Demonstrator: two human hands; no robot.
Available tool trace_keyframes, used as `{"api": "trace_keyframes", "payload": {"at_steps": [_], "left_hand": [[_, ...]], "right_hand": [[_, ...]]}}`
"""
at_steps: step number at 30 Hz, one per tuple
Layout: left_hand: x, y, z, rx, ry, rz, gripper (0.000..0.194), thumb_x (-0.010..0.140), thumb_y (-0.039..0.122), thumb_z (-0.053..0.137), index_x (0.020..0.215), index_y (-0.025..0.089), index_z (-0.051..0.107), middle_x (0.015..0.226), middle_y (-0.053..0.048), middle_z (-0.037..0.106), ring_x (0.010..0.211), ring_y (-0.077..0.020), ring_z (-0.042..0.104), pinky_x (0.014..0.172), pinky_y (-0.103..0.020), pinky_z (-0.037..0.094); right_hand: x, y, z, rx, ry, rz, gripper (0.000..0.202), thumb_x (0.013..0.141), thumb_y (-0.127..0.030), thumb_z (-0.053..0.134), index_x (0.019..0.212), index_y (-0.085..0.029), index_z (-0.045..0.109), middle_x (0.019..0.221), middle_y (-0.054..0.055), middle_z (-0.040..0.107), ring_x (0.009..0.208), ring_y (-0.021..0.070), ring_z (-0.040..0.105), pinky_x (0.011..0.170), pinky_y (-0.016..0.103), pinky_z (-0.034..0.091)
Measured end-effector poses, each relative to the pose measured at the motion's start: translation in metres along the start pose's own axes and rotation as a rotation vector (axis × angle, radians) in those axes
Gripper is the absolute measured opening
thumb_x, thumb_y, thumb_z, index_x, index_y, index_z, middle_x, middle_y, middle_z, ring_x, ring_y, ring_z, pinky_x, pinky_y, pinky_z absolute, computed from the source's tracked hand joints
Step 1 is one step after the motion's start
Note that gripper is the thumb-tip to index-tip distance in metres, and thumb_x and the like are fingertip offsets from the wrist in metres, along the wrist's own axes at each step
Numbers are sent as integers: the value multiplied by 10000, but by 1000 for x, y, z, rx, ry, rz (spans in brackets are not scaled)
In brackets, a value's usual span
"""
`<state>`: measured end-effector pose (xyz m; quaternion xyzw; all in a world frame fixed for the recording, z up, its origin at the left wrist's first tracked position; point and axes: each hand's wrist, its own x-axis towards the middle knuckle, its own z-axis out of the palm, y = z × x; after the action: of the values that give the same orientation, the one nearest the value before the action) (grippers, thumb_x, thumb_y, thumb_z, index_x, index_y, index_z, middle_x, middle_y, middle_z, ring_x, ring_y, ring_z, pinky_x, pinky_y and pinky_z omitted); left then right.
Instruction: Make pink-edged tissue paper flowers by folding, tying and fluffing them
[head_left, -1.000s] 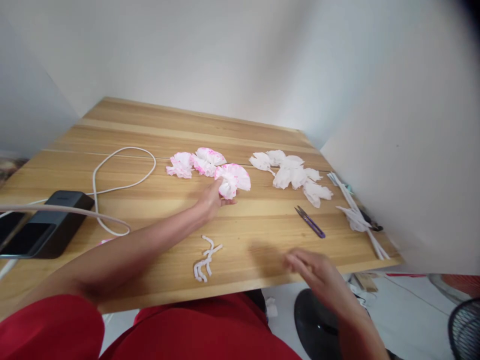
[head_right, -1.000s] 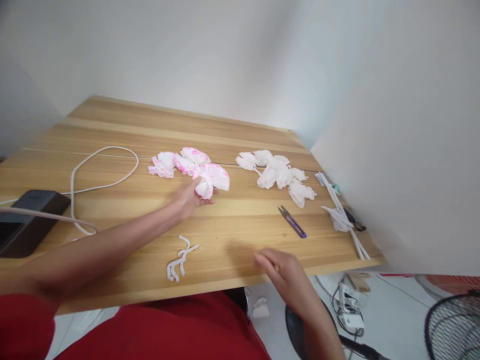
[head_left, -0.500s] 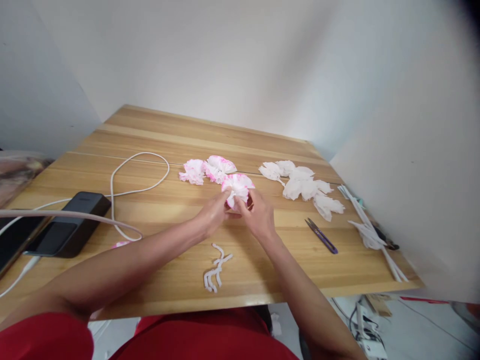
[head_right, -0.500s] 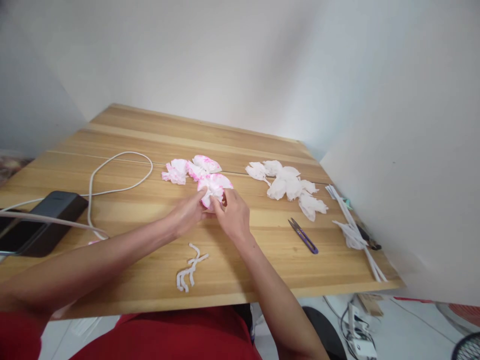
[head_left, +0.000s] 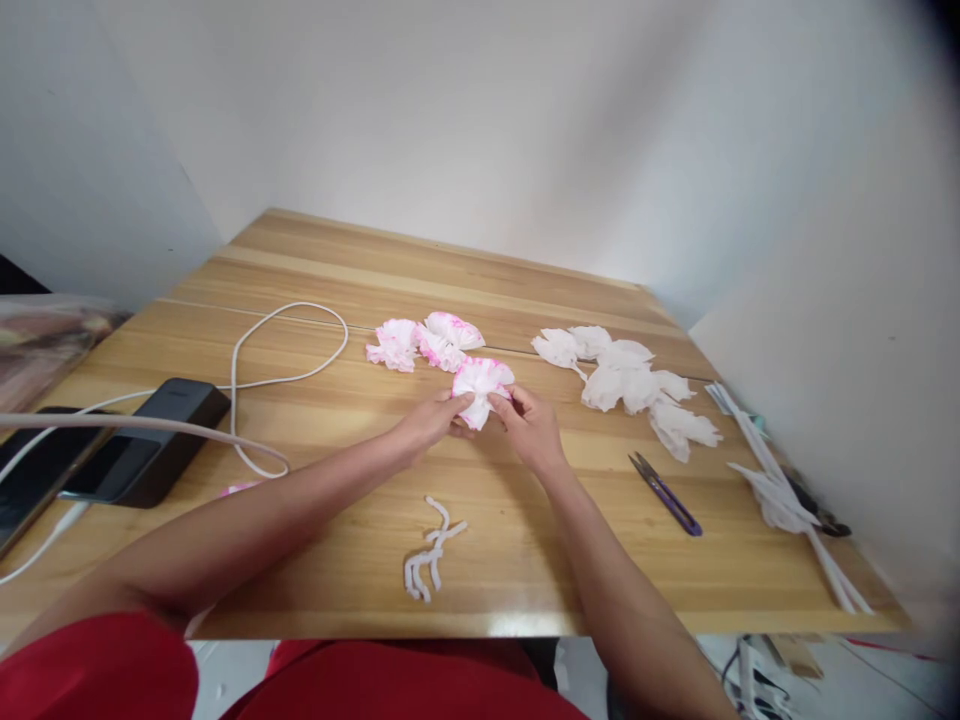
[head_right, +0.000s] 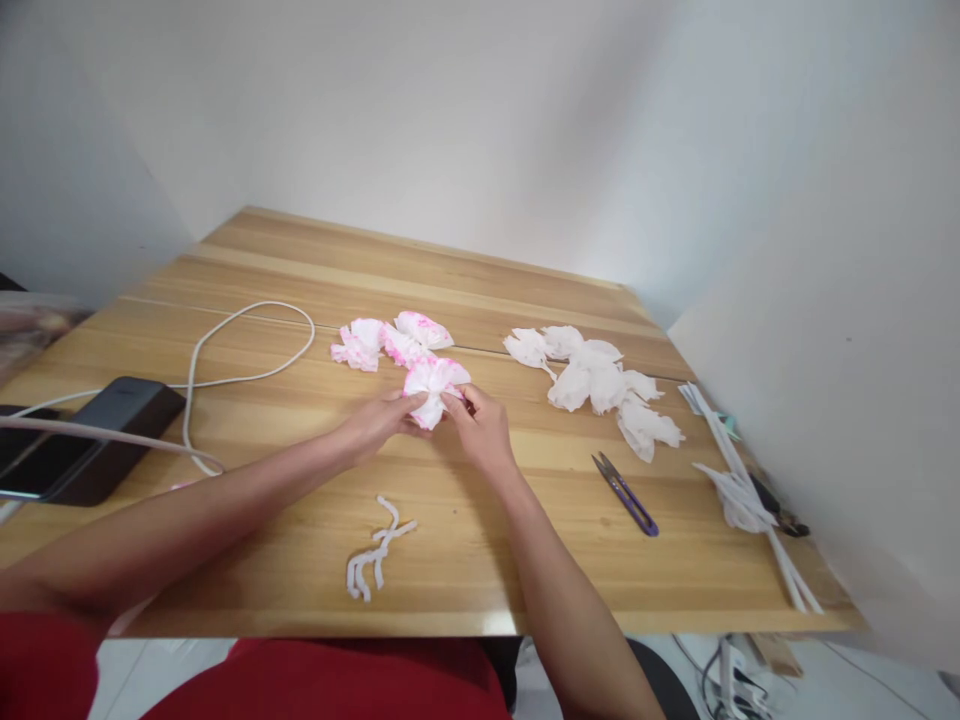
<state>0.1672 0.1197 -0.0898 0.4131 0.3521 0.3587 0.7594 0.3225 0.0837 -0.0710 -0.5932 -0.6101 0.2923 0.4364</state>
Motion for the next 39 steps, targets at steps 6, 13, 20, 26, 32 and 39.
{"api": "trace_keyframes", "payload": {"at_steps": [6, 13, 20, 26, 32, 39], "left_hand": [[2, -7, -10, 60, -159, 0, 370, 700, 323, 711, 1009, 132, 645, 1038, -121, 645, 939, -226, 592, 756, -315, 507], [1, -6, -14, 116, -219, 23, 295, 712, 274, 702, 984, 163, 665, 1052, -93, 643, 949, -209, 587, 762, -285, 512], [3, -5, -12, 37, -56, 54, 346, 670, 431, 735, 816, 126, 659, 859, -86, 635, 739, -164, 574, 584, -261, 538], [0, 2, -9, -166, 23, -29, 330, 673, 384, 756, 866, 135, 658, 850, -70, 632, 752, -156, 606, 539, -209, 526], [-3, 3, -5, -224, 2, -85, 275, 716, 327, 737, 874, 119, 647, 857, -81, 639, 738, -151, 618, 559, -219, 541], [-6, 1, -2, -200, -37, -60, 293, 705, 342, 743, 868, 118, 646, 896, -93, 648, 743, -156, 609, 609, -266, 555]], "right_hand": [[-1, 12, 2, 22, 43, 50, 311, 811, -435, 554, 650, -172, 514, 554, -40, 457, 529, 105, 414, 526, 233, 322], [-1, 20, 7, 173, 117, 133, 304, 829, -453, 529, 817, -155, 592, 625, -18, 523, 544, 110, 448, 514, 228, 373], [-17, 5, 2, -310, 337, -430, 195, 857, -247, 507, 1010, -202, 620, 907, 70, 649, 821, 183, 590, 770, 343, 474], [-16, 0, 6, -588, 49, -677, 465, 824, -210, 545, 1282, -202, 463, 1188, 95, 598, 1181, 252, 484, 1000, 446, 380], [-12, 3, 11, -656, 138, -708, 330, 833, -208, 567, 1161, -205, 528, 1115, 77, 635, 1168, 243, 490, 1021, 448, 350], [-10, 6, 11, -560, 157, -671, 69, 829, -190, 584, 878, -221, 623, 998, 40, 666, 1086, 209, 529, 991, 415, 375]]}}
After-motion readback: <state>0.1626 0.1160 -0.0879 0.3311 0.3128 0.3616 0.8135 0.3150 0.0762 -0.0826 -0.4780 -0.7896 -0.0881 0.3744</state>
